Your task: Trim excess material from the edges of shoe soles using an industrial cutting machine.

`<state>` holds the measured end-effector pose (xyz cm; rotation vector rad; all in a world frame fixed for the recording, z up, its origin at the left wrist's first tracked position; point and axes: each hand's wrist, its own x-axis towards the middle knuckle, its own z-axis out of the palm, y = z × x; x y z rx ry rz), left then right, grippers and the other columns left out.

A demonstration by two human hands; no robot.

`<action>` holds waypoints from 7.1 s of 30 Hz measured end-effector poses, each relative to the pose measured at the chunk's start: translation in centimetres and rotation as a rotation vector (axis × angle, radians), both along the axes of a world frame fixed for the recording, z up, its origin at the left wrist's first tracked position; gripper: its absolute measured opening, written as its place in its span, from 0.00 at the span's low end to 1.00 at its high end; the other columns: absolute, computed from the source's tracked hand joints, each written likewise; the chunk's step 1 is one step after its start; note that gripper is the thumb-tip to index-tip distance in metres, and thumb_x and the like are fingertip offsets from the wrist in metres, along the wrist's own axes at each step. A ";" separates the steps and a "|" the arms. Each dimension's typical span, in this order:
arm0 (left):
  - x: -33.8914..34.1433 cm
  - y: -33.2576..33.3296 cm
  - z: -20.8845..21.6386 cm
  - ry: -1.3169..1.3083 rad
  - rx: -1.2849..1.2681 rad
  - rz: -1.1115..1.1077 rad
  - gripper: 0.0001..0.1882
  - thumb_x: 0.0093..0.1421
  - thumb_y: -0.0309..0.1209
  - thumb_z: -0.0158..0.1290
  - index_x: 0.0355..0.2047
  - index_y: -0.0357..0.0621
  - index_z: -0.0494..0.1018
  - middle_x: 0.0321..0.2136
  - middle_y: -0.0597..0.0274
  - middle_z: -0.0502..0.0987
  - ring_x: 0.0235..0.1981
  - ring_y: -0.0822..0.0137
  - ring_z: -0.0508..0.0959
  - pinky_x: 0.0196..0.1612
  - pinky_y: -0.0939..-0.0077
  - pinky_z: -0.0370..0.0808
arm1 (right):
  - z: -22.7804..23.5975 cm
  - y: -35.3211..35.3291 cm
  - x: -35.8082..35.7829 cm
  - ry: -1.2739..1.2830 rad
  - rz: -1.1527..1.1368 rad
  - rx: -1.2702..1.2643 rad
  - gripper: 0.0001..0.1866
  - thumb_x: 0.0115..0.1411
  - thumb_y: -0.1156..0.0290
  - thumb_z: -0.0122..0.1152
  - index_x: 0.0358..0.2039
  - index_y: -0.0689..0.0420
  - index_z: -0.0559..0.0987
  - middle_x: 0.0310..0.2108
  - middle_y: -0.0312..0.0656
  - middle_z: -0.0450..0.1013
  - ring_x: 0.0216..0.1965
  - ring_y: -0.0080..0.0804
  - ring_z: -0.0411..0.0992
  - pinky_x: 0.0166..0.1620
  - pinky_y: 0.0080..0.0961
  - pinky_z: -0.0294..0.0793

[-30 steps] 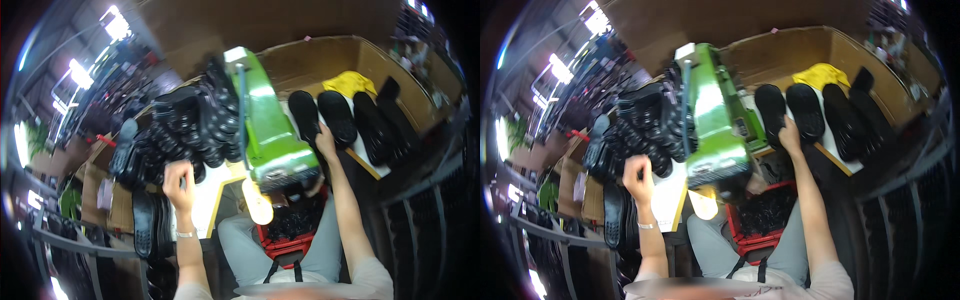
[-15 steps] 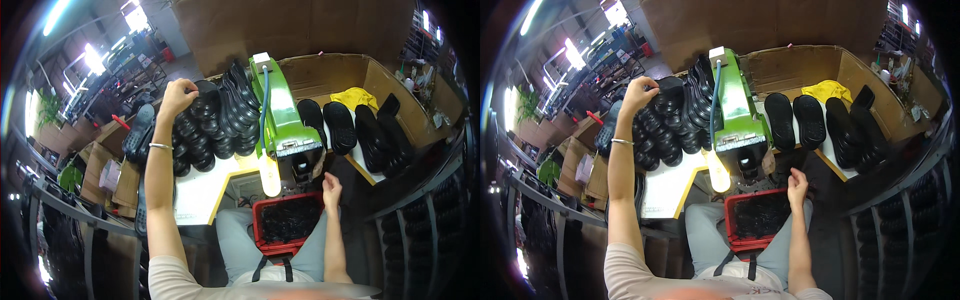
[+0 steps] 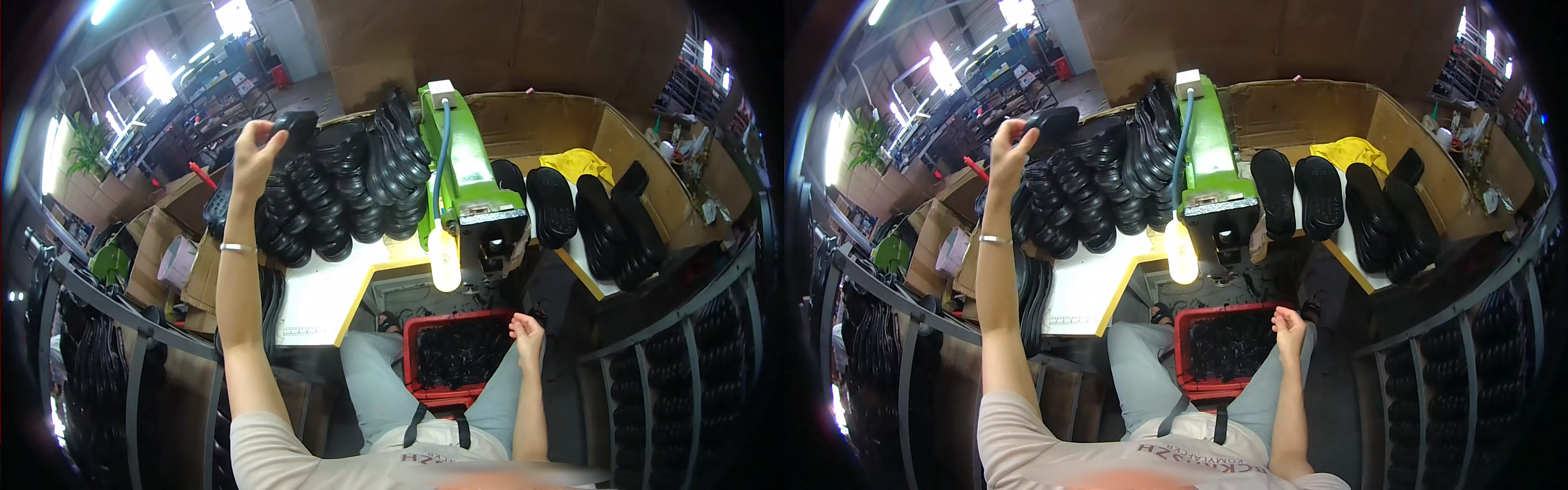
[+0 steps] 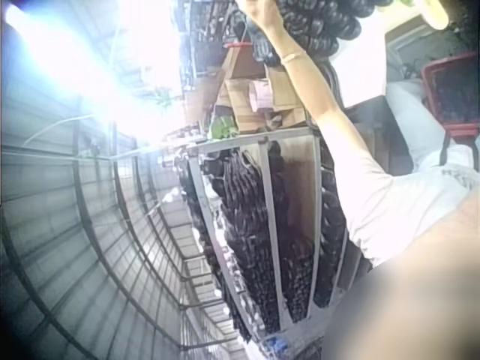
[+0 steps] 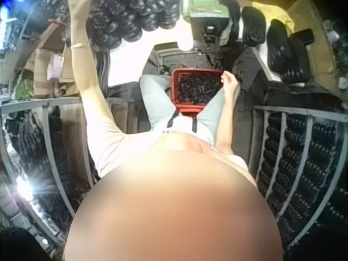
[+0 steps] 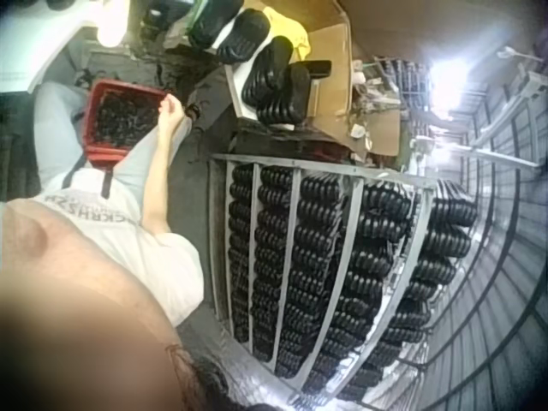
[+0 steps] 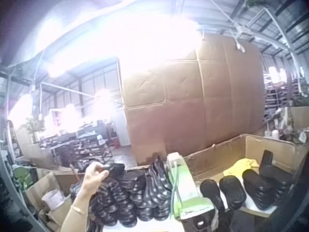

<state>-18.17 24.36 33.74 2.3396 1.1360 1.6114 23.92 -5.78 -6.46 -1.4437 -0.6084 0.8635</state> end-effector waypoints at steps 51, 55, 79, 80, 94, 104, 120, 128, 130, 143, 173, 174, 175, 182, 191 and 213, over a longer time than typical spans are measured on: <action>6.7 -27.4 -24.4 -0.604 -0.846 -0.251 0.27 0.48 0.39 0.70 0.39 0.31 0.71 0.33 0.65 0.70 0.36 0.71 0.72 0.42 0.78 0.68 | 8.6 1.6 -2.3 0.262 0.348 0.335 0.51 0.47 0.56 0.76 0.66 0.60 0.58 0.62 0.52 0.61 0.59 0.44 0.65 0.52 0.34 0.73; 13.0 -24.9 -27.3 -0.901 -0.922 -0.481 0.24 0.48 0.26 0.67 0.42 0.32 0.70 0.34 0.64 0.71 0.37 0.72 0.71 0.43 0.80 0.68 | 9.5 0.6 -0.8 0.020 -0.002 0.445 0.48 0.46 0.62 0.77 0.63 0.64 0.60 0.59 0.48 0.63 0.58 0.37 0.65 0.59 0.30 0.66; 3.9 -18.4 -35.1 -0.849 -0.961 -0.674 0.21 0.45 0.24 0.68 0.36 0.40 0.69 0.34 0.64 0.69 0.38 0.68 0.72 0.45 0.72 0.72 | 10.9 5.0 -9.3 -0.500 -0.137 0.499 0.40 0.33 0.79 0.80 0.50 0.70 0.72 0.47 0.49 0.72 0.46 0.36 0.74 0.48 0.30 0.75; 4.1 -18.1 -35.2 -0.847 -0.963 -0.676 0.21 0.45 0.24 0.68 0.36 0.40 0.69 0.34 0.64 0.69 0.38 0.68 0.72 0.45 0.72 0.72 | 10.8 5.2 -9.5 -0.661 -0.185 0.481 0.41 0.33 0.75 0.82 0.50 0.70 0.72 0.46 0.53 0.74 0.46 0.42 0.75 0.48 0.32 0.75; 20.3 -20.1 -34.6 -0.324 -0.643 -0.380 0.15 0.48 0.25 0.63 0.38 0.37 0.77 0.32 0.53 0.81 0.33 0.61 0.82 0.40 0.71 0.77 | 7.6 4.3 -8.5 -1.031 -0.145 0.486 0.40 0.39 0.71 0.79 0.53 0.69 0.71 0.52 0.58 0.71 0.52 0.56 0.72 0.55 0.40 0.72; 24.2 -22.5 -39.9 -0.908 -0.860 -0.453 0.18 0.48 0.22 0.68 0.40 0.36 0.75 0.35 0.63 0.78 0.37 0.71 0.77 0.45 0.75 0.73 | -3.4 0.2 -5.8 0.693 0.093 0.120 0.45 0.56 0.64 0.69 0.68 0.46 0.51 0.65 0.44 0.52 0.64 0.42 0.56 0.58 0.52 0.66; 19.2 -19.8 -28.6 -0.601 -0.664 -0.557 0.21 0.46 0.25 0.69 0.40 0.31 0.75 0.34 0.57 0.81 0.36 0.71 0.80 0.42 0.76 0.78 | 5.0 -0.6 1.2 -0.341 -0.252 0.182 0.36 0.47 0.75 0.75 0.56 0.59 0.69 0.50 0.42 0.65 0.49 0.32 0.68 0.48 0.25 0.76; 13.2 -19.0 -29.8 -0.778 -0.780 -0.546 0.16 0.42 0.12 0.61 0.32 0.33 0.71 0.29 0.60 0.75 0.30 0.71 0.76 0.37 0.79 0.74 | 11.0 0.9 -1.8 -0.484 -0.048 0.320 0.39 0.45 0.84 0.72 0.59 0.65 0.68 0.56 0.45 0.63 0.50 0.36 0.71 0.45 0.28 0.79; 11.7 -18.9 -30.8 -0.793 -0.748 -0.555 0.17 0.43 0.11 0.61 0.33 0.33 0.70 0.29 0.60 0.74 0.30 0.70 0.76 0.39 0.77 0.75 | 10.9 1.3 -2.6 -0.462 -0.056 0.357 0.38 0.42 0.85 0.73 0.57 0.66 0.70 0.56 0.48 0.66 0.49 0.36 0.72 0.44 0.28 0.79; 9.3 -18.7 -30.4 -0.100 -0.476 -0.317 0.21 0.37 0.27 0.72 0.26 0.41 0.70 0.24 0.58 0.75 0.32 0.60 0.77 0.51 0.57 0.74 | 11.4 2.2 -4.4 -0.723 -0.066 0.381 0.36 0.32 0.83 0.79 0.46 0.64 0.75 0.45 0.46 0.73 0.45 0.37 0.73 0.47 0.29 0.75; 7.0 -19.9 -33.0 -0.406 -0.612 -0.170 0.21 0.38 0.22 0.71 0.25 0.41 0.66 0.21 0.65 0.71 0.23 0.73 0.72 0.29 0.77 0.71 | 12.8 4.3 -8.1 -0.772 -0.034 0.526 0.29 0.33 0.78 0.79 0.40 0.66 0.78 0.37 0.46 0.76 0.36 0.38 0.76 0.40 0.28 0.76; 7.0 -19.9 -33.9 -0.404 -0.609 -0.168 0.21 0.38 0.22 0.71 0.25 0.41 0.66 0.21 0.65 0.71 0.23 0.73 0.72 0.29 0.77 0.71 | 13.1 4.2 -8.5 -0.833 -0.040 0.554 0.27 0.34 0.78 0.79 0.38 0.65 0.78 0.35 0.46 0.76 0.34 0.38 0.76 0.39 0.29 0.76; 7.5 -19.8 -34.0 -0.354 -0.604 -0.164 0.20 0.39 0.22 0.70 0.25 0.41 0.67 0.22 0.64 0.73 0.24 0.72 0.73 0.29 0.77 0.71 | 13.0 4.2 -8.3 -0.834 -0.044 0.555 0.27 0.34 0.78 0.79 0.38 0.65 0.78 0.35 0.46 0.76 0.34 0.38 0.76 0.39 0.29 0.76; 17.9 -21.1 -27.9 -0.032 -0.219 -0.138 0.20 0.43 0.35 0.67 0.36 0.42 0.74 0.34 0.58 0.78 0.37 0.57 0.76 0.46 0.64 0.67 | 12.9 4.0 -7.3 -1.005 0.009 0.526 0.24 0.36 0.79 0.77 0.36 0.71 0.78 0.36 0.54 0.77 0.35 0.46 0.77 0.39 0.33 0.77; 22.0 -22.5 -34.8 -0.776 -0.861 -0.559 0.25 0.46 0.18 0.65 0.46 0.33 0.72 0.43 0.59 0.77 0.46 0.67 0.76 0.51 0.72 0.73 | -0.3 4.5 -4.4 0.018 0.223 0.308 0.32 0.49 0.67 0.74 0.53 0.66 0.73 0.50 0.44 0.72 0.53 0.32 0.69 0.58 0.28 0.65; 17.1 -21.8 -32.8 -1.209 -0.917 -0.750 0.24 0.52 0.25 0.65 0.47 0.38 0.66 0.42 0.57 0.74 0.41 0.64 0.78 0.45 0.63 0.81 | 20.0 0.7 -1.4 -1.007 -0.158 0.138 0.30 0.31 0.64 0.81 0.36 0.55 0.75 0.28 0.35 0.68 0.32 0.34 0.64 0.42 0.31 0.62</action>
